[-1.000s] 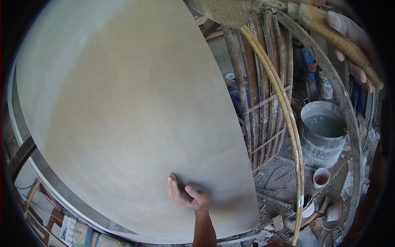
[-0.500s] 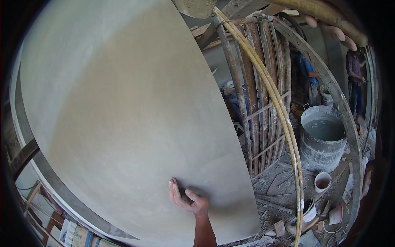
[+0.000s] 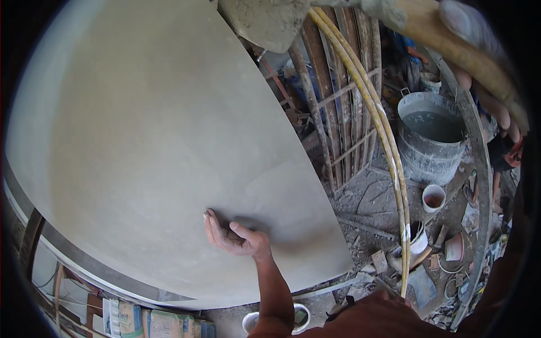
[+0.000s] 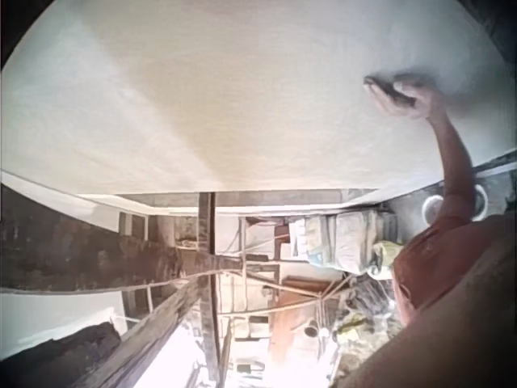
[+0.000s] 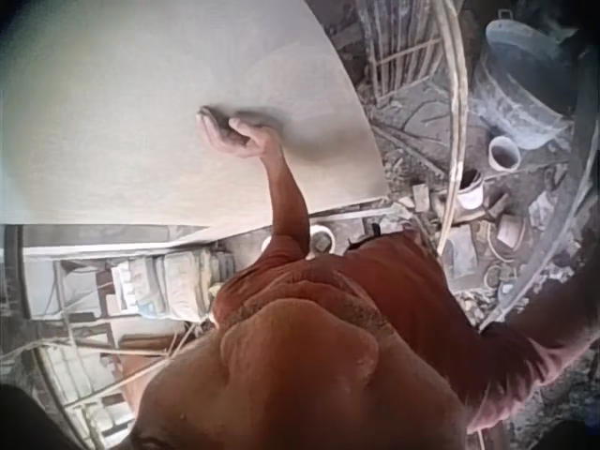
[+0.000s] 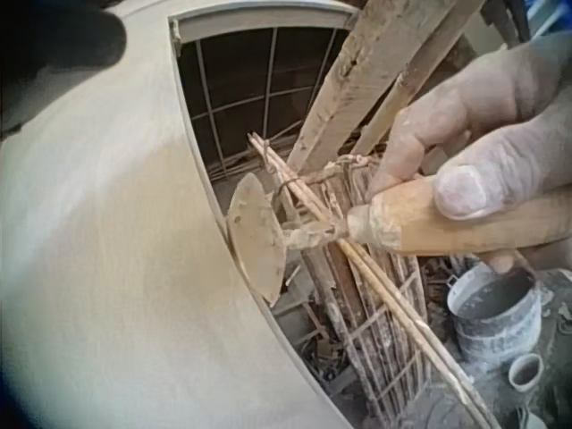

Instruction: The person smooths a curved wall edge using a trowel, then wets a sponge in a bucket of water and wipes down the wall edge with the sponge.

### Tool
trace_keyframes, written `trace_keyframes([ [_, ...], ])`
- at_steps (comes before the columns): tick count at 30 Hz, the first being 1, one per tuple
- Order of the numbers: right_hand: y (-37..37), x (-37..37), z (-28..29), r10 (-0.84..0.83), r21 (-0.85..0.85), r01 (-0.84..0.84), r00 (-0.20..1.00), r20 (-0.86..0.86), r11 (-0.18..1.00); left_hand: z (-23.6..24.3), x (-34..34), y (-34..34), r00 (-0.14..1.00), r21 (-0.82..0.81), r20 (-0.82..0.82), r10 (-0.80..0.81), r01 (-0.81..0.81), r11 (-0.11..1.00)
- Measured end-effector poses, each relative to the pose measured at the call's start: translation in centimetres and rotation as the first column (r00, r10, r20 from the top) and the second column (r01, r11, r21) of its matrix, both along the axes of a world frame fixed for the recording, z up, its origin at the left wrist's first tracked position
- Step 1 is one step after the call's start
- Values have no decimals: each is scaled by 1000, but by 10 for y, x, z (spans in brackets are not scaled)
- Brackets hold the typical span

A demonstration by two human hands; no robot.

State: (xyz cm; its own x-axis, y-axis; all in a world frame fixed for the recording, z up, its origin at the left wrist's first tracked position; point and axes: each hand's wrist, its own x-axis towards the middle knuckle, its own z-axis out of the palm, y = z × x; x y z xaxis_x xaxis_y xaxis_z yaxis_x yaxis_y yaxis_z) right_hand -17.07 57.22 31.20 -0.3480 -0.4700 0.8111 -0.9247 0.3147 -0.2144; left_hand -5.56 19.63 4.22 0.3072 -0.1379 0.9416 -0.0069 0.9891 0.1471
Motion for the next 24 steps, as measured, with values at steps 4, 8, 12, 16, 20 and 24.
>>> trace_keyframes([
  [4, -21, 6, -54, 112, 64, -115, 992, 52, 991, -7, 13, -8, 997, 6, 1, 72, -72, 997],
  [8, -17, 20, -105, 157, 80, -165, 982, 102, 983, -2, 0, -1, 1000, 16, -8, -10, 11, 1000],
  [12, -10, 27, -147, 285, 78, -313, 924, 254, 946, 1, 10, -2, 999, -29, 18, 41, -40, 999],
  [16, -8, 32, -181, 266, 148, -356, 866, 424, 923, 5, 10, -7, 996, -71, 56, 67, -63, 995],
  [20, -12, 45, -225, 168, 182, -344, 773, 612, 921, 7, 6, -12, 998, -109, 46, 52, -46, 993],
  [24, -20, 52, -273, 153, 124, -327, 701, 696, 937, 7, 8, -18, 996, -136, 46, 81, -74, 988],
])
